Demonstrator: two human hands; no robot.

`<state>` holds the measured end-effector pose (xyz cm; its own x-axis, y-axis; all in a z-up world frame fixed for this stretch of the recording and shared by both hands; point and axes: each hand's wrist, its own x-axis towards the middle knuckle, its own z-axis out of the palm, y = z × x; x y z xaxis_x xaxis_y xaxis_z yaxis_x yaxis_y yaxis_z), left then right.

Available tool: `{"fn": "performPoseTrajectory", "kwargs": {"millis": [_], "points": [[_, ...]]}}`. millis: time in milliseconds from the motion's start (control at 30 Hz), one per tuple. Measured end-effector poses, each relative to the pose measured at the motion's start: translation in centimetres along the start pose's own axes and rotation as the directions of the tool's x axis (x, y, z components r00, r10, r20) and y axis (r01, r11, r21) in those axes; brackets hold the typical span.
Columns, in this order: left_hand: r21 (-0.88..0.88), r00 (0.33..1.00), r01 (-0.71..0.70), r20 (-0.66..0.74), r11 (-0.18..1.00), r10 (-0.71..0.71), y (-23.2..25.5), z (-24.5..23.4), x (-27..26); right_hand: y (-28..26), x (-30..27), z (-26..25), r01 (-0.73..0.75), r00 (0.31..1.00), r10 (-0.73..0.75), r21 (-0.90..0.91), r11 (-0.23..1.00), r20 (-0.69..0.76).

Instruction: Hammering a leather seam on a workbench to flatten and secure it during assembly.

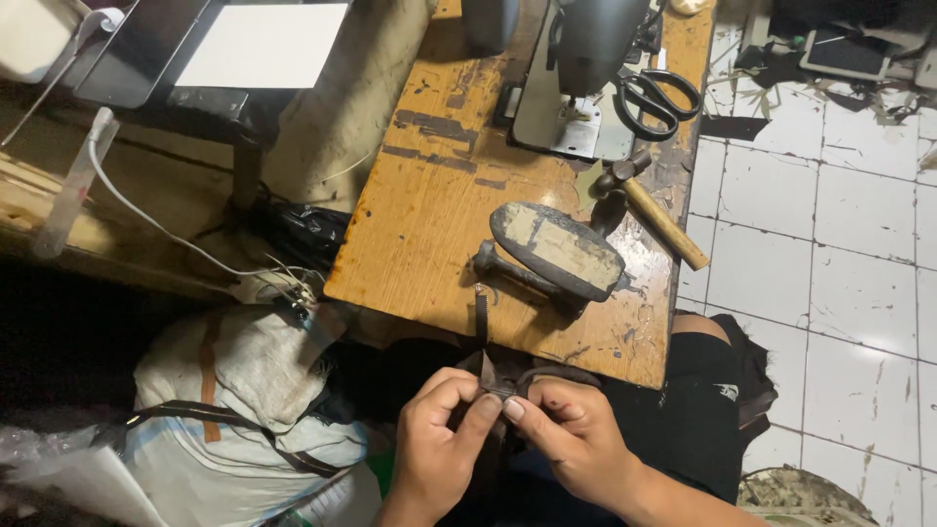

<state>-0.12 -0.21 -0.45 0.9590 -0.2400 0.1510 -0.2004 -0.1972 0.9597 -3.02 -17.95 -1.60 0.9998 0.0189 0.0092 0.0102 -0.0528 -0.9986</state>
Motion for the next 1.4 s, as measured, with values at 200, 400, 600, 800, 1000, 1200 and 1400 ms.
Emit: {"fn": "performPoseTrajectory", "kwargs": {"millis": [200,400,600,800,1000,1200,1400], "points": [[0.028,0.997,-0.047,-0.054,0.999,0.048,-0.3,-0.3,-0.2,0.4,-0.4,0.2,0.057,0.998,-0.057,-0.006,0.998,0.028],[0.063,0.997,-0.077,0.004,0.995,0.077,-0.9,-0.6,-0.5,0.5,-0.3,0.4,0.002,1.0,-0.003,0.056,0.998,0.014],[0.104,0.998,-0.066,0.029,0.992,0.063,-1.3,-0.2,-1.1,1.0,-0.4,0.2,-0.044,0.999,0.045,0.062,0.997,-0.003],[0.096,0.982,-0.153,-0.095,0.983,0.162,-1.1,0.4,-1.2,1.5,-1.0,0.6,0.035,0.999,-0.036,0.025,0.999,0.032],[0.062,0.989,-0.124,-0.068,0.99,0.128,-1.0,0.3,-1.4,1.4,-0.9,0.7,0.138,0.989,-0.138,-0.003,0.99,0.047],[0.085,0.99,-0.081,-0.108,0.993,0.09,-0.9,0.0,-1.4,2.1,-1.3,1.1,0.097,0.991,-0.102,0.055,0.994,0.092],[0.009,0.989,-0.138,-0.061,0.99,0.138,-0.6,-0.8,-1.5,1.1,-0.7,0.4,0.201,0.965,-0.208,0.056,0.978,0.163]]}}
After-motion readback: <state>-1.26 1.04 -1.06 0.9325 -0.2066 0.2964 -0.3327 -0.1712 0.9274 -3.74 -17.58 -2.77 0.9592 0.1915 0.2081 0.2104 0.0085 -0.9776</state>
